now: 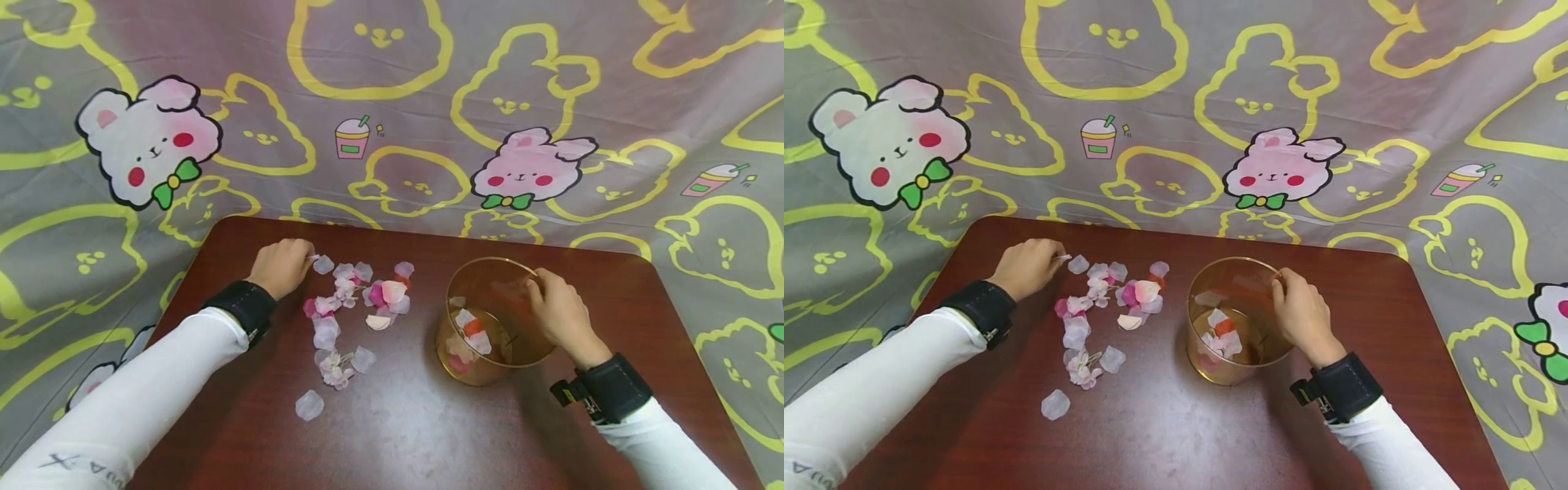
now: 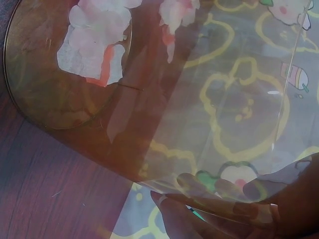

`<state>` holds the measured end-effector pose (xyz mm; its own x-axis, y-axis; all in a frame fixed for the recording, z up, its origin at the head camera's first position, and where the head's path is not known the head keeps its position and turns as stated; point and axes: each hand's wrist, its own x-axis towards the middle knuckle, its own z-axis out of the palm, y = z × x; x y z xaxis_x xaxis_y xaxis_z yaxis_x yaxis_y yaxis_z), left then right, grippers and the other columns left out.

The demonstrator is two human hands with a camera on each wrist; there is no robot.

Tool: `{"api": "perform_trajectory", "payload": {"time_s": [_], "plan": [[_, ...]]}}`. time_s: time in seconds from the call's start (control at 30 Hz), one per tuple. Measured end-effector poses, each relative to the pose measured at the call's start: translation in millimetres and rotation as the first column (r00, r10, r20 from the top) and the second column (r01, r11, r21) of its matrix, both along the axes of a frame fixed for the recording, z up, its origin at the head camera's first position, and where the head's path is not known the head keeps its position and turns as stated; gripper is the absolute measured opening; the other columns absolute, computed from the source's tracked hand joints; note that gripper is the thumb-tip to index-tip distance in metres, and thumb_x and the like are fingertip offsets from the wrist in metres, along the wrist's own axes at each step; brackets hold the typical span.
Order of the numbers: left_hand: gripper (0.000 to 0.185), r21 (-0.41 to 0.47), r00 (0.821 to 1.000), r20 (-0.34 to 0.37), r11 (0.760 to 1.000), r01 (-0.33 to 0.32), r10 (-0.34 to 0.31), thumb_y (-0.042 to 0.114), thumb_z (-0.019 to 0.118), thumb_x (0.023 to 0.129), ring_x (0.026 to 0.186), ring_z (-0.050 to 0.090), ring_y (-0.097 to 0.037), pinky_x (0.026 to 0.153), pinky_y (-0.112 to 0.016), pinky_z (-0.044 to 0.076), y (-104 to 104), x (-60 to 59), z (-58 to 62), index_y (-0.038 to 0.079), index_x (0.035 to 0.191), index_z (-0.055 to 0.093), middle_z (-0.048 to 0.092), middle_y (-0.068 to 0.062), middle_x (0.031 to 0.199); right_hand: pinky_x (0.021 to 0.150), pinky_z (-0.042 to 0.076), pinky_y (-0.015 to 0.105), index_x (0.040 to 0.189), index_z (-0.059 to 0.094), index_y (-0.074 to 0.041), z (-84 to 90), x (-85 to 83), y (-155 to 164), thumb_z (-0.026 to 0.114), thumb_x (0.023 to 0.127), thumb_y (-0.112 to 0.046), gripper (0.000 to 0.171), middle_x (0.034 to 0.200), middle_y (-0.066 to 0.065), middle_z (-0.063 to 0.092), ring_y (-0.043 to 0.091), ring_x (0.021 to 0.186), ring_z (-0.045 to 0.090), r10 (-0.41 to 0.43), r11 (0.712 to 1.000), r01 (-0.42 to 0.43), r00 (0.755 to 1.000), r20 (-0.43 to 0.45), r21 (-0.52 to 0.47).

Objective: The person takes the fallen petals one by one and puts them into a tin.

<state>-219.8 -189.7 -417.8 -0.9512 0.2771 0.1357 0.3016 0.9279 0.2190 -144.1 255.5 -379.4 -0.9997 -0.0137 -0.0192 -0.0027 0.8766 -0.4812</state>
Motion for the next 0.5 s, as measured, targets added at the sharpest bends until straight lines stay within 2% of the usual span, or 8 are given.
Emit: {"api": "perform_trajectory", "payload": {"time_s": [0.23, 0.5], "plan": [[0.017, 0.014, 0.998, -0.047, 0.999, 0.035, -0.034, 0.015, 0.062, 0.099, 0.075, 0.067, -0.028, 0.064, -0.048, 0.054, 20.1, -7.8, 28.3, 0.003, 0.098, 0.074, 0.073, -0.013, 0.086, 0.051, 0.033, 0.033, 0.106, 0.061, -0.006, 0.3, -1.0, -0.3, 0.044, 0.108, -0.021, 0.023, 0.072, 0.007, 0.054, 0.02, 0.058, 0.049, 0.004, 1.0, -0.004, 1.0, -0.005, 0.001], [0.015, 0.014, 0.993, -0.079, 0.996, 0.092, -0.09, 0.014, 0.061, 0.1, 0.082, 0.068, -0.026, 0.068, -0.047, 0.055, 54.4, -8.3, 59.7, 0.005, 0.099, 0.073, 0.072, -0.009, 0.088, 0.05, 0.033, 0.033, 0.098, 0.058, -0.006, -1.8, -0.8, 0.2, 0.043, 0.108, -0.022, 0.023, 0.069, 0.007, 0.053, 0.02, 0.055, 0.048, -0.004, 1.0, 0.004, 1.0, -0.009, 0.007]]}}
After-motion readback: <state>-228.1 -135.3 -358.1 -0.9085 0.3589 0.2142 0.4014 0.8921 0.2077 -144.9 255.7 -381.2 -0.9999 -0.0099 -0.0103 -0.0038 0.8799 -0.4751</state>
